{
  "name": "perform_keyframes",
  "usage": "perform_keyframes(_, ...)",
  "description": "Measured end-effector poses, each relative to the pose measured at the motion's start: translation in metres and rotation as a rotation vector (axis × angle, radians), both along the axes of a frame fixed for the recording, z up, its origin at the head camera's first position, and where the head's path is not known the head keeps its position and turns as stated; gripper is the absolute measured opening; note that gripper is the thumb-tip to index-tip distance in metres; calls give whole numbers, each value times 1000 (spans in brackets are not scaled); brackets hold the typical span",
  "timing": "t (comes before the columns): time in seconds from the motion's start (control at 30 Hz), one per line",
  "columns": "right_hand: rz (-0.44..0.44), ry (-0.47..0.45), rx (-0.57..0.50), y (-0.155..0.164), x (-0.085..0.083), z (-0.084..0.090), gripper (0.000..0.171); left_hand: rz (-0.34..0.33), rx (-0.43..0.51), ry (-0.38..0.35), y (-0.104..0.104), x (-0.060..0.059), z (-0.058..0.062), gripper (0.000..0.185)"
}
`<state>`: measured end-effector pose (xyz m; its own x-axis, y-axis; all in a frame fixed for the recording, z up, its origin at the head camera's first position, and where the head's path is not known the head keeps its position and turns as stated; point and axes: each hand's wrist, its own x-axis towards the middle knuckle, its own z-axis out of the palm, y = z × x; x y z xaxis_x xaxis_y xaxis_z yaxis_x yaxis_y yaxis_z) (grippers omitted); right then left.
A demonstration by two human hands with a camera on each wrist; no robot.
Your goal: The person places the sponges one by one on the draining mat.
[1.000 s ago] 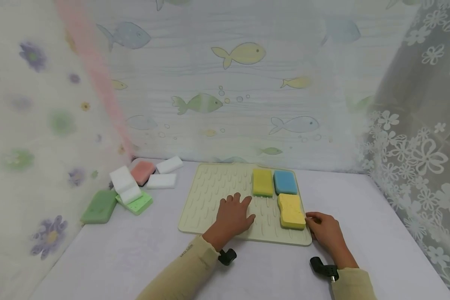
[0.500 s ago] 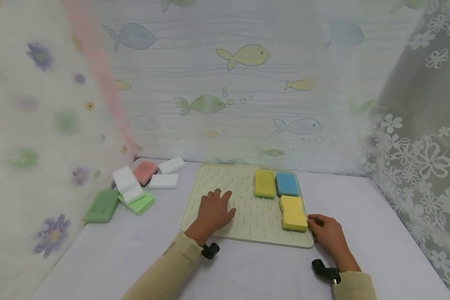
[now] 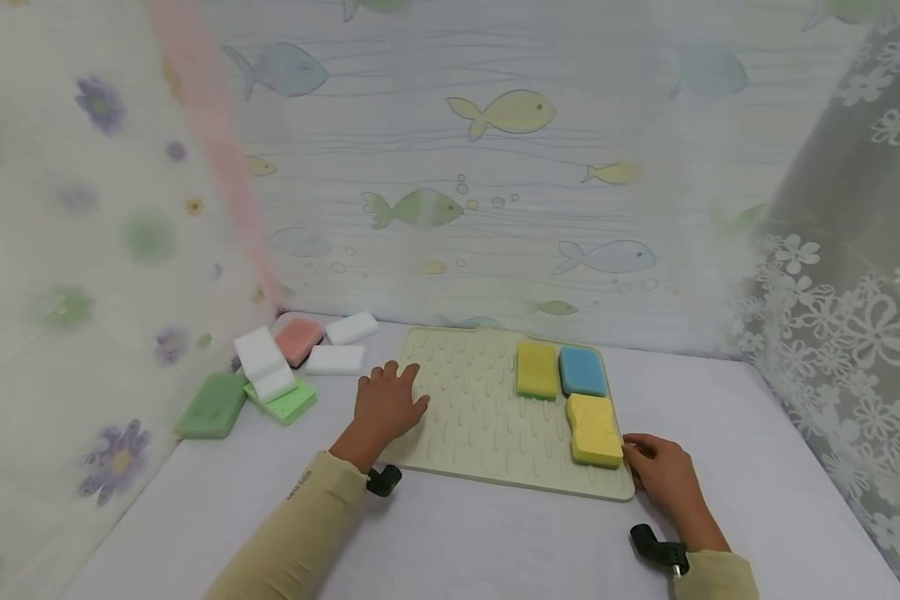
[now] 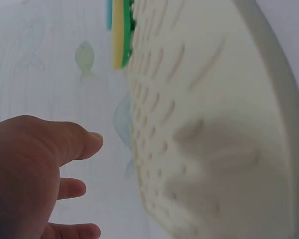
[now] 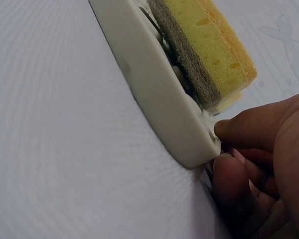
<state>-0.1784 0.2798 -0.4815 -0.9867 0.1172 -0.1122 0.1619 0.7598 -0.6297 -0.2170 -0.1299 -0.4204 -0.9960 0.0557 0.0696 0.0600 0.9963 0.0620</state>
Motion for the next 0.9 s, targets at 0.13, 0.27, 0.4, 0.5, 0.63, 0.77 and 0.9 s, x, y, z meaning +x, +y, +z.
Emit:
perform_keyframes(0.13,-4,-4,1,1,0,0,50,31,-16,-13,-15,-3,5,59)
perform_keyframes(0.27,-4,-7,11,2,1,0,51,57,-16,-31,-30,-5,7,59)
perform_keyframes(0.4,-8,-11,18,3,1,-1,50,82,-7,-28,-46,-8,8,60)
perform_keyframes(0.5,-10,-11,14,2,1,-1,50,95,-3,-18,-58,-11,8,61)
perform_keyframes(0.63,-6,-2,3,1,2,-1,48,106,-1,23,-75,-15,9,61)
perform_keyframes(0.77,-2,8,1,0,2,-1,47,117,-2,57,-90,-20,13,61)
perform_keyframes(0.9,1,11,8,0,1,0,48,138,6,55,-103,-27,13,62)
